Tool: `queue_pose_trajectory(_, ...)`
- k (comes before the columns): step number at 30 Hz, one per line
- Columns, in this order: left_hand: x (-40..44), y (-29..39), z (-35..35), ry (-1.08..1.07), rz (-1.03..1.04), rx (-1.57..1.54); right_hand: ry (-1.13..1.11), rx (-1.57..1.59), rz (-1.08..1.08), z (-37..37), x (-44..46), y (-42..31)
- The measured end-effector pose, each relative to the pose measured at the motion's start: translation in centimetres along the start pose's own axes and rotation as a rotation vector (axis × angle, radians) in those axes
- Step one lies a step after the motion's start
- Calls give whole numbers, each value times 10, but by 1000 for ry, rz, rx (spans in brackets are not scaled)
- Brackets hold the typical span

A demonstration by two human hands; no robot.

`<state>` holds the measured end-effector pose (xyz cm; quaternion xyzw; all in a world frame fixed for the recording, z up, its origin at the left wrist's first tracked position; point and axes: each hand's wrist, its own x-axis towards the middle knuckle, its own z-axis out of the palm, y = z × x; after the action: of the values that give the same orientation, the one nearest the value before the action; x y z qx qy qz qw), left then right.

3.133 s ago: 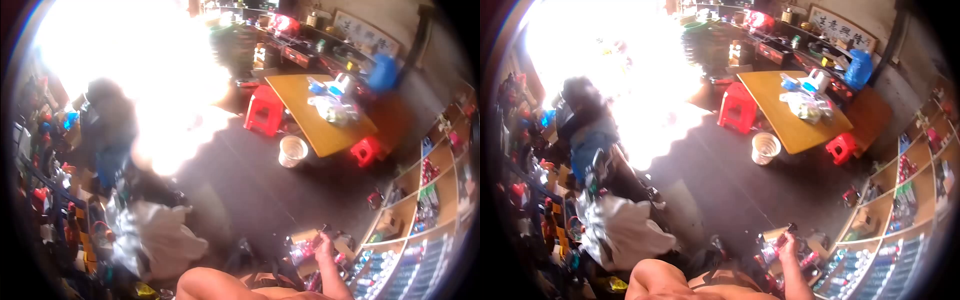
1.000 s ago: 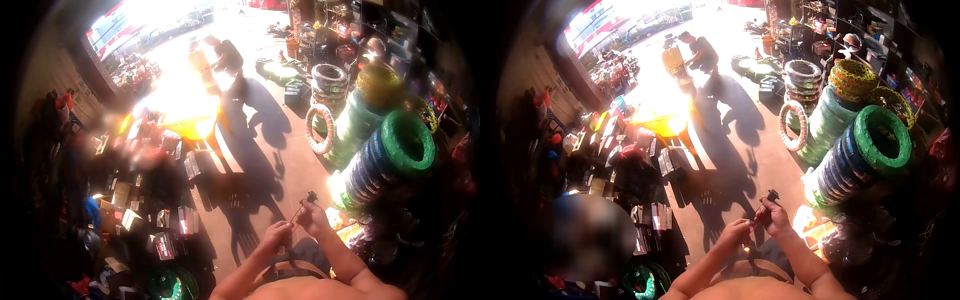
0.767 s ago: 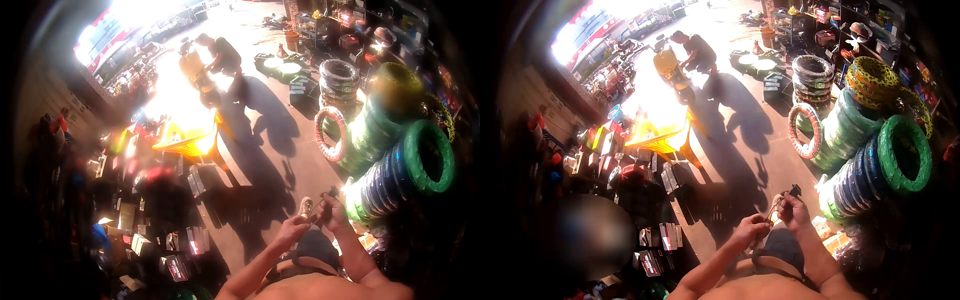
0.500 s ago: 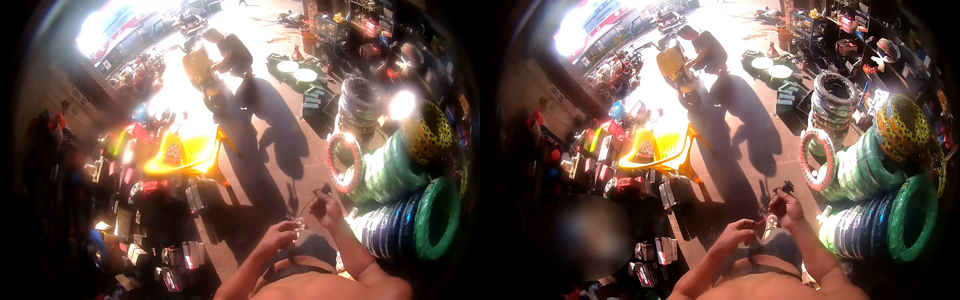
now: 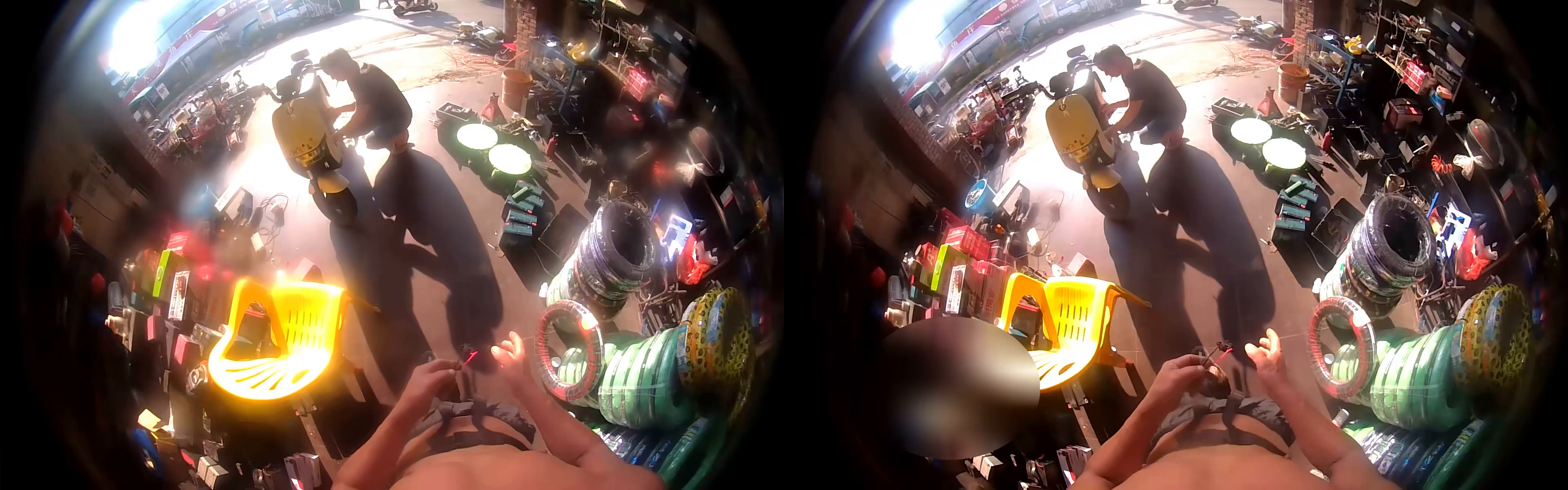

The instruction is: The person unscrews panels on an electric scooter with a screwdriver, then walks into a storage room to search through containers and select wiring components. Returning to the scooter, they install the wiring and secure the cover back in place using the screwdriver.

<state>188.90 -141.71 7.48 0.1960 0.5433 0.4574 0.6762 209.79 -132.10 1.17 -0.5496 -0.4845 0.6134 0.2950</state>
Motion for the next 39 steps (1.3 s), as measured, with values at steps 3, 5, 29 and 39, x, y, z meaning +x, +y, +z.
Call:
queue_pose_trajectory(3,63,58,-20,-159,-107,93,-240,-348,-341,10,48,-71)
queue_pose_trajectory(5,91,99,-34,-213,-153,243,-490,-422,-468,30,84,-129)
queue_pose_trajectory(29,330,377,-235,771,562,-571,-1568,-420,-77,363,550,-387)
queue_pose_trajectory(39,357,473,-419,895,484,-313,-1307,-235,27,541,598,-374)
